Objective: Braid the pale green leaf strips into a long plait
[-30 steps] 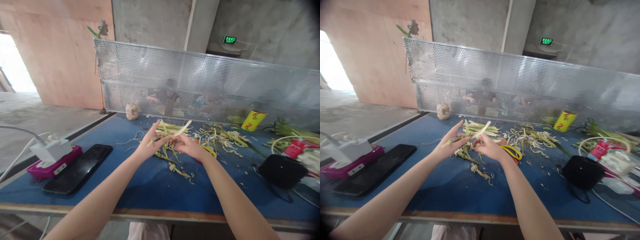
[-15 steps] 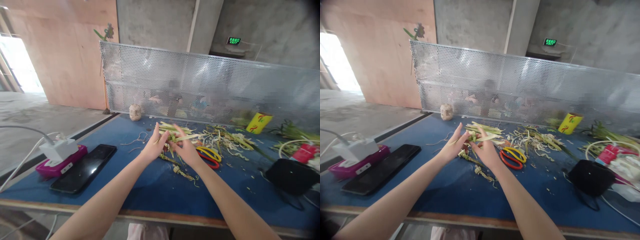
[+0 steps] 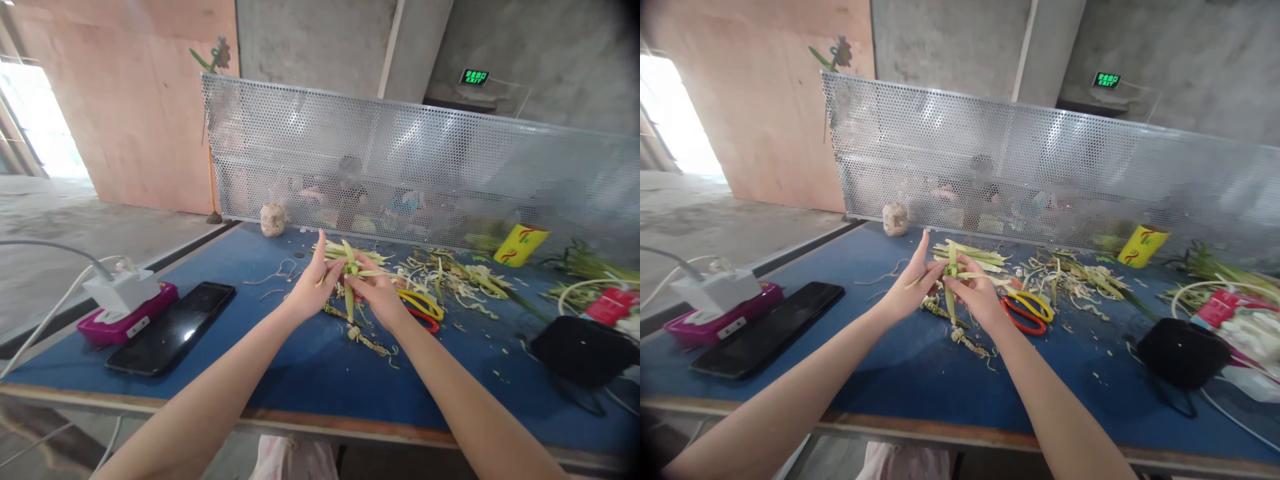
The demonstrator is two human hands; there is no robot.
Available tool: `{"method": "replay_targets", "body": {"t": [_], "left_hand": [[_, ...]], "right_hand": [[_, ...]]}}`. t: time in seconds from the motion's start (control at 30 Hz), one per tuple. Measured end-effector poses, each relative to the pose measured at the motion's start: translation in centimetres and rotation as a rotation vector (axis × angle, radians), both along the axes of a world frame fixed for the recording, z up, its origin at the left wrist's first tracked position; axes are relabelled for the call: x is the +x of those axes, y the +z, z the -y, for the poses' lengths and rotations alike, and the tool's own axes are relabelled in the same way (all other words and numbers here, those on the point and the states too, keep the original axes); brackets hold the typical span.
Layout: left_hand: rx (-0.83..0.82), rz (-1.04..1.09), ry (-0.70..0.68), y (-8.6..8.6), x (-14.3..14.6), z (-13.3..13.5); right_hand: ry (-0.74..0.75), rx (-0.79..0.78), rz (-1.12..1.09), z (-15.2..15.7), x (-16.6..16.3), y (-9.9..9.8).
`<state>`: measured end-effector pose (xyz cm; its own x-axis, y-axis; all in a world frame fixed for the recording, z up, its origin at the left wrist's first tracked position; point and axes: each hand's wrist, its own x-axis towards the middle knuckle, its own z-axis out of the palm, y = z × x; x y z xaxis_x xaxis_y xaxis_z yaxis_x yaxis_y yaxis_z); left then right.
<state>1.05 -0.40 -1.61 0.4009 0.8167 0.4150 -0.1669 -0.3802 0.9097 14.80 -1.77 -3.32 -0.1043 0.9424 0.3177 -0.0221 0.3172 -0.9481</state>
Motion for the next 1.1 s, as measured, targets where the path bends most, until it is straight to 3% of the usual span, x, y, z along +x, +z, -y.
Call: {"method": "replay_targets", "body": {"t": [0.13, 0.23, 0.47, 0.6, 0.7, 0.9, 1.1], "left_hand": [[0.060, -0.007, -0.035, 0.3, 0.0, 0.4], [0.097, -0.021, -0.020, 0.2, -0.1, 0.4], [0.034, -0.211, 0.307, 0.3, -0.5, -0.3], [0.049, -0.264, 0.299, 0.2, -0.5, -0.5], [0.102, -0.246, 0.295, 0.0, -0.4, -0.6], [0.123, -0.185, 0.252, 0.0, -0.2, -0.5], [0.098, -0.078, 0.151, 0.6, -0.5, -0.4]], "right_hand": [[0.143, -0.030, -0.035, 0.3, 0.1, 0.1], [0.161, -0.045, 0.007, 0.4, 0.3, 0.2], [0.042, -0.005, 0.111, -0.2, 0.7, -0.3], [-0.148, 0.124, 0.331, -0.2, 0.8, -0.3], [-0.189, 0.182, 0.394, 0.0, 0.7, 0.0], [-0.156, 0.167, 0.147, -0.2, 0.8, 0.0], [-0.057, 0.001, -0.249, -0.6, 1.3, 0.2]]}}
